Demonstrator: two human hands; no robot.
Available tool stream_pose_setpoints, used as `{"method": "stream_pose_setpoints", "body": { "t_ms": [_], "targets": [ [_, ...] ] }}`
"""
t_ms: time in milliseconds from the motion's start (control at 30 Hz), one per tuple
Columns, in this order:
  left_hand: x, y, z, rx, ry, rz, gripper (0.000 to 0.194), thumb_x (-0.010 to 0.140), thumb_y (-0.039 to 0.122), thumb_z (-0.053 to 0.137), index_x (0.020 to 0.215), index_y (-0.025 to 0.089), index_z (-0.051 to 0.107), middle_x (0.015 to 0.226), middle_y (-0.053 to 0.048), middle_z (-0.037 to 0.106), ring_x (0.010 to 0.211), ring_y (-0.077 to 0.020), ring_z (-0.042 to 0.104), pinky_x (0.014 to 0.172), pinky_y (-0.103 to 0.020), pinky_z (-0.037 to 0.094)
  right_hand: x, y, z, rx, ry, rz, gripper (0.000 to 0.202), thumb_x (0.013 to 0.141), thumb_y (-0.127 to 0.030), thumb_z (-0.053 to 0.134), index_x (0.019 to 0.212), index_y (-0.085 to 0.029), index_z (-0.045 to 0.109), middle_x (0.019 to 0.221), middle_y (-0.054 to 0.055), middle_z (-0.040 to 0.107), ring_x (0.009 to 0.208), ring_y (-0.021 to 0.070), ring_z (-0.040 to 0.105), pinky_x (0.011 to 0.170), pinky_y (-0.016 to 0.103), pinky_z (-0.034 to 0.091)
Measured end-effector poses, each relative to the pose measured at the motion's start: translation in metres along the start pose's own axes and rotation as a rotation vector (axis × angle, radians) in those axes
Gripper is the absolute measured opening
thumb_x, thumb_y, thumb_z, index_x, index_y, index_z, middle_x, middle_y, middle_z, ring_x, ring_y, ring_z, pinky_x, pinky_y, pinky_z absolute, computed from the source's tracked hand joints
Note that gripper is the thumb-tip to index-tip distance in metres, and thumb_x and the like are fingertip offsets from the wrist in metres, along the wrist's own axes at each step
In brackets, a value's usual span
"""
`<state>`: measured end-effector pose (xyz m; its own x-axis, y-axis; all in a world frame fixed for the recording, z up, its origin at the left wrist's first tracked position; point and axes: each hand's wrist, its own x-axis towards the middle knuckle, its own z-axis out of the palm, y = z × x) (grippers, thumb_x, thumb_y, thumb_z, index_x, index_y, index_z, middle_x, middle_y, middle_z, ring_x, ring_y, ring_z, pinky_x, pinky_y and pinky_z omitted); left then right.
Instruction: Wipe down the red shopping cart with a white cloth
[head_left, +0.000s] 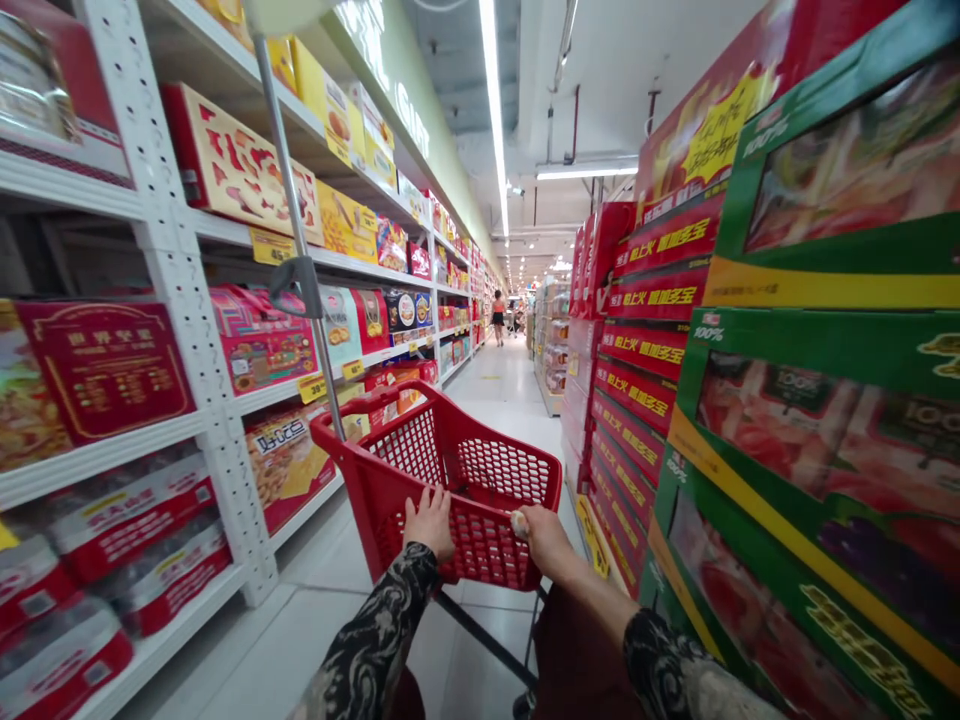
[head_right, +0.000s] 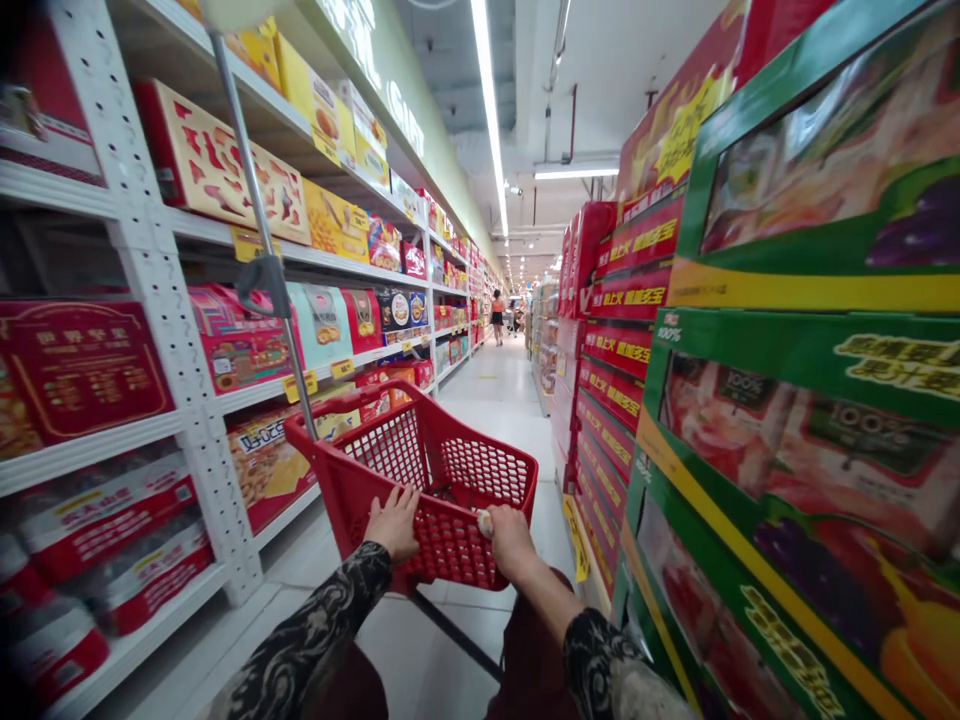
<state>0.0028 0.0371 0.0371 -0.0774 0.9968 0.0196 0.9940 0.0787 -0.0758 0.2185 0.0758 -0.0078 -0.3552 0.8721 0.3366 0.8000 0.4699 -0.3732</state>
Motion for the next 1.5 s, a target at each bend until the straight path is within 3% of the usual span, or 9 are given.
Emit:
{"method": "stream_pose_setpoints", "body": {
  "t_ms": [233,367,533,700,933,1100,1333,1500],
  "targets": [
    [0.004,-0.002,0.011,-0.034,-0.016,-0.014,0.088,0.06,0.021,0.049,0.143,0.017,0.02,0.152,-0.007,0.013,0.139,-0.0306,0.011,0.108,-0.057,0.014,0.017,-0.03,0.007,-0.026,0.013,-0.027,0.027,0.084,-0.01,0.038,0.094,-0.017,0.062,0.092,0.007,0.063,0.087,0.0177,0.055,0.079,0.026,0.035],
    [0.006,-0.004,0.01,-0.026,-0.002,0.005,0.087,0.06,0.023,0.049,0.142,0.018,0.021,0.152,-0.006,0.015,0.139,-0.0306,0.011,0.108,-0.058,0.013,0.018,-0.032,0.007,-0.056,0.01,-0.051,0.029,0.084,-0.01,0.038,0.1,-0.018,0.061,0.096,0.008,0.062,0.091,0.018,0.054,0.081,0.027,0.036],
    [0.005,-0.003,0.005,-0.02,0.008,0.054,0.084,0.061,0.027,0.049,0.141,0.017,0.025,0.151,-0.007,0.021,0.138,-0.0313,0.014,0.108,-0.058,0.011,0.017,-0.018,0.006,-0.077,-0.01,-0.091,0.029,0.081,-0.009,0.043,0.101,-0.02,0.06,0.099,0.006,0.061,0.093,0.0176,0.054,0.082,0.026,0.036],
    [0.01,-0.004,0.008,-0.026,0.011,0.105,0.086,0.06,0.027,0.048,0.142,0.022,0.022,0.151,-0.002,0.018,0.139,-0.0301,0.011,0.108,-0.059,0.008,0.024,0.002,0.009,-0.063,0.008,-0.092,0.026,0.081,-0.013,0.047,0.102,-0.02,0.06,0.098,0.007,0.062,0.093,0.0185,0.055,0.083,0.027,0.036],
    [0.034,-0.03,0.004,0.03,0.03,0.002,0.082,0.064,0.02,0.045,0.143,0.02,0.02,0.152,-0.004,0.012,0.14,-0.0273,0.01,0.108,-0.059,0.012,0.049,0.035,0.012,0.058,0.033,-0.001,0.034,0.08,-0.009,0.041,0.106,-0.02,0.06,0.099,0.006,0.062,0.089,0.0168,0.056,0.079,0.025,0.038],
    [0.045,-0.038,-0.001,0.069,0.058,0.005,0.079,0.066,0.013,0.04,0.143,0.017,0.02,0.152,-0.005,0.013,0.14,-0.0222,0.012,0.109,-0.055,0.013,0.063,0.045,0.008,0.102,0.036,0.003,0.037,0.077,-0.006,0.038,0.103,-0.018,0.061,0.098,0.006,0.062,0.09,0.0173,0.055,0.08,0.025,0.038],
    [0.054,-0.039,0.002,0.047,0.062,-0.025,0.081,0.064,0.013,0.041,0.142,0.018,0.023,0.151,-0.005,0.015,0.14,-0.0238,0.012,0.11,-0.054,0.012,0.069,0.027,0.02,-0.008,0.082,0.013,0.037,0.079,-0.007,0.036,0.106,-0.018,0.06,0.1,0.008,0.06,0.091,0.0188,0.053,0.083,0.028,0.038],
    [0.059,-0.044,0.007,0.01,0.057,-0.031,0.082,0.063,0.016,0.043,0.142,0.015,0.022,0.152,-0.005,0.013,0.14,-0.0257,0.008,0.109,-0.056,0.012,0.082,-0.001,0.05,-0.053,0.153,-0.115,0.053,0.07,-0.011,0.048,0.124,-0.015,0.048,0.127,0.012,0.048,0.118,0.025,0.04,0.101,0.039,0.029]
  ]
}}
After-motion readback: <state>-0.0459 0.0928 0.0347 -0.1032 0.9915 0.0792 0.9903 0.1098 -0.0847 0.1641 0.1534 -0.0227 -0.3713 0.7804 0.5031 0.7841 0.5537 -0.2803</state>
